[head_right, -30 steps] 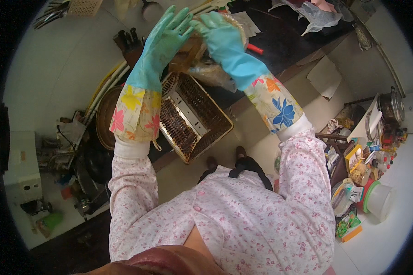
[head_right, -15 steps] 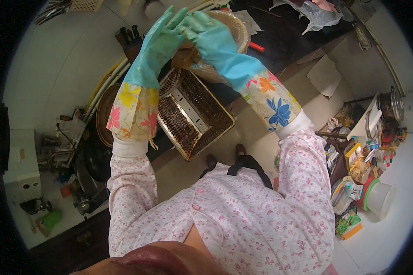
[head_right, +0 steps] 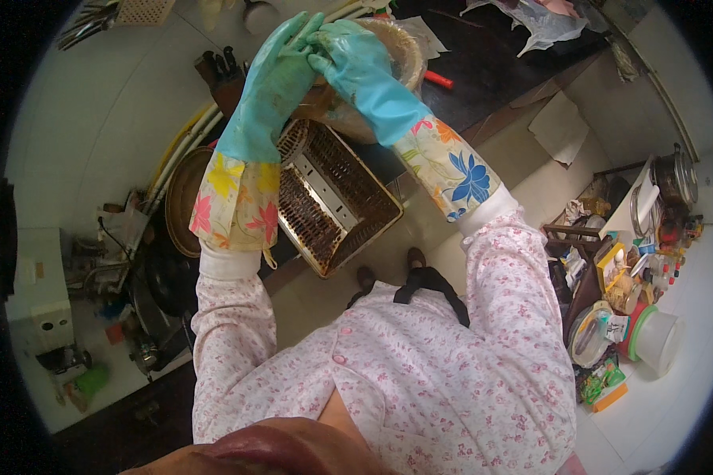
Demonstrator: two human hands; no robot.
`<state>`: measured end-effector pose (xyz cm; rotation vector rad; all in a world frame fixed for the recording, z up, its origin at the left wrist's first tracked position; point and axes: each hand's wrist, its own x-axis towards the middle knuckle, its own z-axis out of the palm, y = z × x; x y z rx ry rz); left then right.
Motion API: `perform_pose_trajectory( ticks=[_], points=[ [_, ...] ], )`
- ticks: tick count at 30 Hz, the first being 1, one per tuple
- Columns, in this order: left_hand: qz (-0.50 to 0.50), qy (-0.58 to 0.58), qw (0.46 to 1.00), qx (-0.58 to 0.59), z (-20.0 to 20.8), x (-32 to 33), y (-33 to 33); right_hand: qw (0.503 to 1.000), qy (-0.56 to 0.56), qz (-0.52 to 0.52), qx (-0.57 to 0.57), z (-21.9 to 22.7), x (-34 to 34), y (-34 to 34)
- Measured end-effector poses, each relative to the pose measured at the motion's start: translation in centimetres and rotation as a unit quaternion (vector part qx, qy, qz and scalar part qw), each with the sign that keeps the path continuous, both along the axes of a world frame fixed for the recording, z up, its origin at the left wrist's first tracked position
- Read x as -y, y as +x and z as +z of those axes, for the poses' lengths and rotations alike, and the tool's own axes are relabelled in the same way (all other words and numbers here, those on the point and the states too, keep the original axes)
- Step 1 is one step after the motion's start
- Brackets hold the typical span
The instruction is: The person wipes a kitchen countertop with a cloth while wearing gloves, then moves a basket and other items to clear the surface. The person continues to wipe the counter and adjust items in the cluttered kitchen area.
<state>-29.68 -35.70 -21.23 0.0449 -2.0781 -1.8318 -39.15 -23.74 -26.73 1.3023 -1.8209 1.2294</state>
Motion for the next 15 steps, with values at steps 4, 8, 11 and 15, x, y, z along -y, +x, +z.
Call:
perform_pose_trajectory(
  ticks=[4,8,11,15],
  points=[
    [0.141,-0.457,0.878,0.018,0.5,1.4,0.9,0.998,-0.027,0.030,0.044,0.5,1.1,1.0],
    [0.165,-0.742,0.649,-0.030,-0.7,3.1,0.9,0.990,-0.030,0.069,0.121,1.5,0.3,1.2],
    [0.160,-0.691,0.700,-0.090,-1.5,4.4,0.4,0.995,-0.001,0.066,0.081,1.6,0.6,0.6],
    [0.069,-0.795,0.585,-0.143,4.1,-0.1,2.4,0.990,0.084,-0.033,0.109,2.4,-0.9,-0.4]
  ],
)
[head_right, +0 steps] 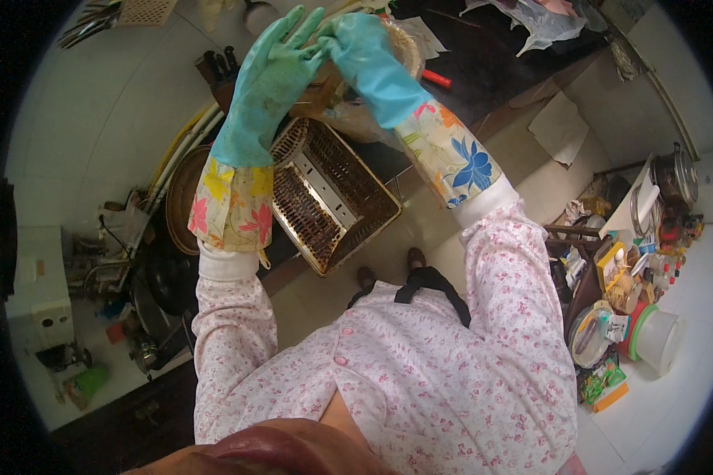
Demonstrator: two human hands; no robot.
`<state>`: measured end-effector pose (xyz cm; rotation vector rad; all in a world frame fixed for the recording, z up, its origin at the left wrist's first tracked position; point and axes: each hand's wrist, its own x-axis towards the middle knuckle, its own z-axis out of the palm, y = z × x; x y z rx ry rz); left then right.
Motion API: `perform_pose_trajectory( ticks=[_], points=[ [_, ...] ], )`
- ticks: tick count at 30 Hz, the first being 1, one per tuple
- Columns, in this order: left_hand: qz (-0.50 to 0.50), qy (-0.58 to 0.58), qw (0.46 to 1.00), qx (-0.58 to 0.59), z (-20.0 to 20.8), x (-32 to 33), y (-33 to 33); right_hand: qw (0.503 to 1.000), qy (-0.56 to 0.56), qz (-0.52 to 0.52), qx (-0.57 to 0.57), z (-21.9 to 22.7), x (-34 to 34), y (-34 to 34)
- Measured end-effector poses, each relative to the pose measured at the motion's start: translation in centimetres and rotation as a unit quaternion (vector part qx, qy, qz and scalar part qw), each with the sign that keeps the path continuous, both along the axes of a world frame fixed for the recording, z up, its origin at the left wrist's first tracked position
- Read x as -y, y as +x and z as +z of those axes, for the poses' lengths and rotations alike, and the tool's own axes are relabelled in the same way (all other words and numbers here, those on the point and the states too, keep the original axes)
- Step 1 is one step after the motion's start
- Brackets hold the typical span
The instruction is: The person wipes a kitchen countertop with a cloth while wearing gloves, then moves a basket and other items to clear the surface. The person continues to wipe the counter and adjust items in the cluttered kitchen area.
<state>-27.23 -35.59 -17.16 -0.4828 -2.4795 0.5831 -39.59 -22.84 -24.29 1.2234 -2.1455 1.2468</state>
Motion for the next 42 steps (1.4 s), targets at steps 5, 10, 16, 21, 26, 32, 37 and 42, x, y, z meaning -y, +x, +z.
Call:
perform_pose_trajectory(
  ticks=[5,10,16,21,26,32,37,42],
  points=[
    [0.031,-0.051,0.996,-0.064,1.7,-1.2,1.3,0.998,-0.032,-0.023,0.045,1.0,-2.3,-0.3],
    [0.041,-0.109,0.991,-0.066,1.7,-1.0,1.2,0.992,-0.123,0.027,-0.006,2.4,-2.7,1.3],
    [0.044,-0.081,0.992,-0.082,0.5,-0.2,0.4,0.965,0.013,0.028,-0.261,3.9,-1.6,1.3],
    [0.049,-0.074,0.992,-0.086,0.3,0.1,0.3,0.990,-0.001,0.051,-0.131,4.3,-1.6,2.9],
    [0.060,-0.074,0.992,-0.087,0.4,0.6,0.9,0.972,-0.053,0.130,-0.187,3.9,-1.2,2.1],
    [0.057,-0.073,0.992,-0.091,0.5,0.5,0.7,0.968,-0.185,0.169,0.022,1.9,0.5,2.5],
    [0.065,-0.076,0.991,-0.086,0.4,0.8,1.1,0.976,-0.146,0.158,-0.006,1.6,0.6,1.8],
    [0.074,-0.082,0.990,-0.084,0.5,1.0,1.6,0.976,-0.131,0.081,0.154,3.7,-2.0,2.1]
  ],
)
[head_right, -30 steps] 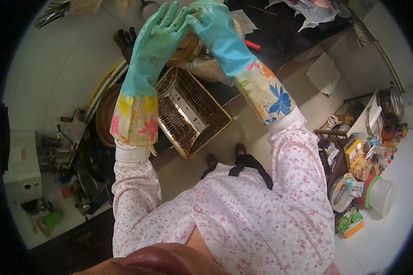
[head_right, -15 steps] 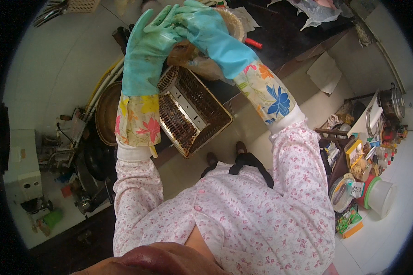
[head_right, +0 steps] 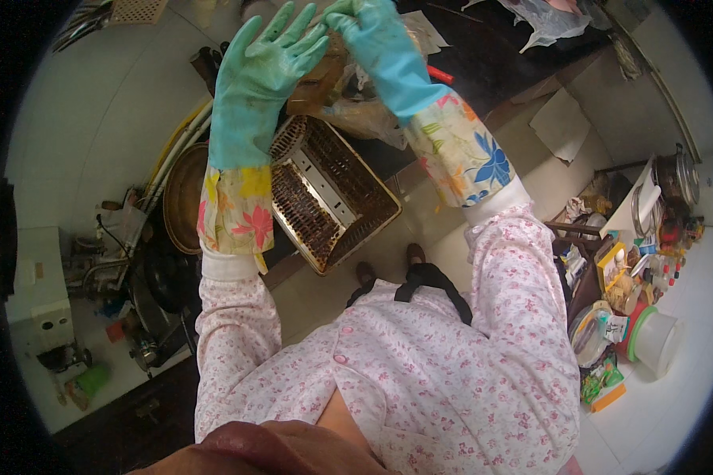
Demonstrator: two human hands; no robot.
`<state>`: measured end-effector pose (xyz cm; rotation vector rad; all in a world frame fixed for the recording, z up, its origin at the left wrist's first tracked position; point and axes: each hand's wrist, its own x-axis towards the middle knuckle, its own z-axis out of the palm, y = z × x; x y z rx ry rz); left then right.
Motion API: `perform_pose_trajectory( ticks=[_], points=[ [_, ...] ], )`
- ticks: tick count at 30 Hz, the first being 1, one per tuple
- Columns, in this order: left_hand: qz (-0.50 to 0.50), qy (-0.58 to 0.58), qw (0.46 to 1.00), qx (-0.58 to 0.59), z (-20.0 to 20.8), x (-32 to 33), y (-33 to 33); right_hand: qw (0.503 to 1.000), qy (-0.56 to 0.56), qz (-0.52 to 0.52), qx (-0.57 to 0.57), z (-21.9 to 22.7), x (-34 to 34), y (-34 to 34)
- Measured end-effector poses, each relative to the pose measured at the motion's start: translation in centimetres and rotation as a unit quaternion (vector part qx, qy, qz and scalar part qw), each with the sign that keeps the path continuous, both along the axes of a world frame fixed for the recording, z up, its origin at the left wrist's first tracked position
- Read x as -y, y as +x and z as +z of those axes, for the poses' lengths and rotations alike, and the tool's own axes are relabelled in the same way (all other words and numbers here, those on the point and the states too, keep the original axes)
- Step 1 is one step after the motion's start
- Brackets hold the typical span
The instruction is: The person wipes a kitchen countertop with a cloth while wearing gloves, then moves a basket and other items to clear the surface. The person continues to wipe the counter and adjust items in the cluttered kitchen area.
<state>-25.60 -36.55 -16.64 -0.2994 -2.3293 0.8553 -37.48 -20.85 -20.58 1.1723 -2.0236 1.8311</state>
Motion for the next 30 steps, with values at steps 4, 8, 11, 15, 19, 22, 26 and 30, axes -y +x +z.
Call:
perform_pose_trajectory(
  ticks=[4,8,11,15,19,22,26,30],
  points=[
    [-0.008,-0.022,1.000,-0.011,0.1,0.1,-0.6,0.955,0.107,-0.078,-0.264,-4.2,-1.7,-4.7],
    [-0.033,-0.014,0.999,-0.025,-0.6,0.4,-1.2,0.985,0.036,-0.093,-0.143,-1.5,-1.2,-2.6],
    [-0.076,-0.048,0.995,-0.039,-2.4,1.7,-2.1,0.993,0.027,-0.030,-0.107,1.4,-1.2,-1.1],
    [-0.118,0.202,0.969,0.074,-3.6,1.9,-1.9,0.970,0.063,-0.059,-0.229,1.0,-0.1,-0.1],
    [-0.185,0.549,0.792,0.194,-4.5,1.5,-1.6,0.972,0.028,-0.012,-0.231,-2.6,1.5,-0.8],
    [-0.218,0.674,0.669,0.227,-5.3,2.0,-1.4,0.922,0.045,-0.049,-0.382,-3.2,0.9,-1.0],
    [-0.253,0.750,0.574,0.209,-6.8,2.8,-1.6,0.952,0.101,0.016,-0.289,-4.4,1.4,-0.6],
    [-0.239,0.866,0.413,0.149,-8.3,3.7,-2.1,0.962,0.117,0.061,-0.238,-5.3,1.5,-0.9]
  ],
)
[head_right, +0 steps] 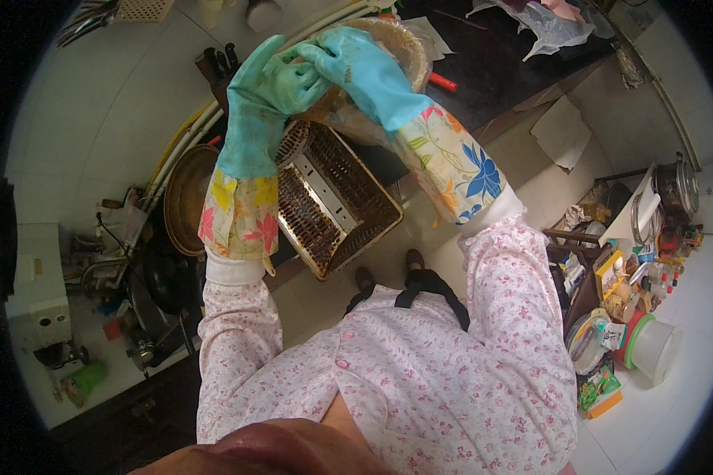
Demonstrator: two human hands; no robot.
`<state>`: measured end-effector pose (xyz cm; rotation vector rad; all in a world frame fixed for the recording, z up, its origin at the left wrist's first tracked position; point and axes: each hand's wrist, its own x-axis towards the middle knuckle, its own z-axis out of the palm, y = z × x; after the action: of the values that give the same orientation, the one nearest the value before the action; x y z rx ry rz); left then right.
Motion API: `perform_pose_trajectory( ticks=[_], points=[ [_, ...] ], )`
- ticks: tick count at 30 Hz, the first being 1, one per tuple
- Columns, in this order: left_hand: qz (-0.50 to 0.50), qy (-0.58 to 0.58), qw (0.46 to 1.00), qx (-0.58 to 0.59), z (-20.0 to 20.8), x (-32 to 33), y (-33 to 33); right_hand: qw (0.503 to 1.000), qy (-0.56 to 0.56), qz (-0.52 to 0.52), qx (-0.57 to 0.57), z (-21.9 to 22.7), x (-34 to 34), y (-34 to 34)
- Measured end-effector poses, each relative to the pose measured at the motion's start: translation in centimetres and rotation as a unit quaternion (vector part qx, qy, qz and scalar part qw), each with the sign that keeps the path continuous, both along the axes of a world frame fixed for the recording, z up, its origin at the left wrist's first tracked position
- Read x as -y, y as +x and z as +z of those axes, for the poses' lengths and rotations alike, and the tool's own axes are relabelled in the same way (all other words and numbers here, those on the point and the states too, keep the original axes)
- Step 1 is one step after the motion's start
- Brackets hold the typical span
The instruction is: The person wipes a kitchen countertop with a cloth while wearing gloves, then moves a basket and other items to clear the surface. The person continues to wipe the counter and adjust items in the cluttered kitchen area.
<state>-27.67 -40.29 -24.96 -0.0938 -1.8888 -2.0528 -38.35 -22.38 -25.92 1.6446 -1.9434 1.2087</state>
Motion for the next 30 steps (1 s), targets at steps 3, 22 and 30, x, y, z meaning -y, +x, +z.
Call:
perform_pose_trajectory(
  ticks=[3,22,30],
  points=[
    [-0.121,0.273,0.954,-0.024,-0.3,1.9,1.2,0.987,0.000,0.083,0.136,1.1,-0.7,0.9],
    [-0.066,0.292,0.953,-0.040,0.1,-0.9,2.6,0.742,-0.182,0.214,0.608,1.8,0.7,3.5],
    [-0.038,0.276,0.958,-0.062,0.4,-1.3,3.4,0.788,-0.188,0.202,0.551,1.9,0.7,3.7]
  ],
)
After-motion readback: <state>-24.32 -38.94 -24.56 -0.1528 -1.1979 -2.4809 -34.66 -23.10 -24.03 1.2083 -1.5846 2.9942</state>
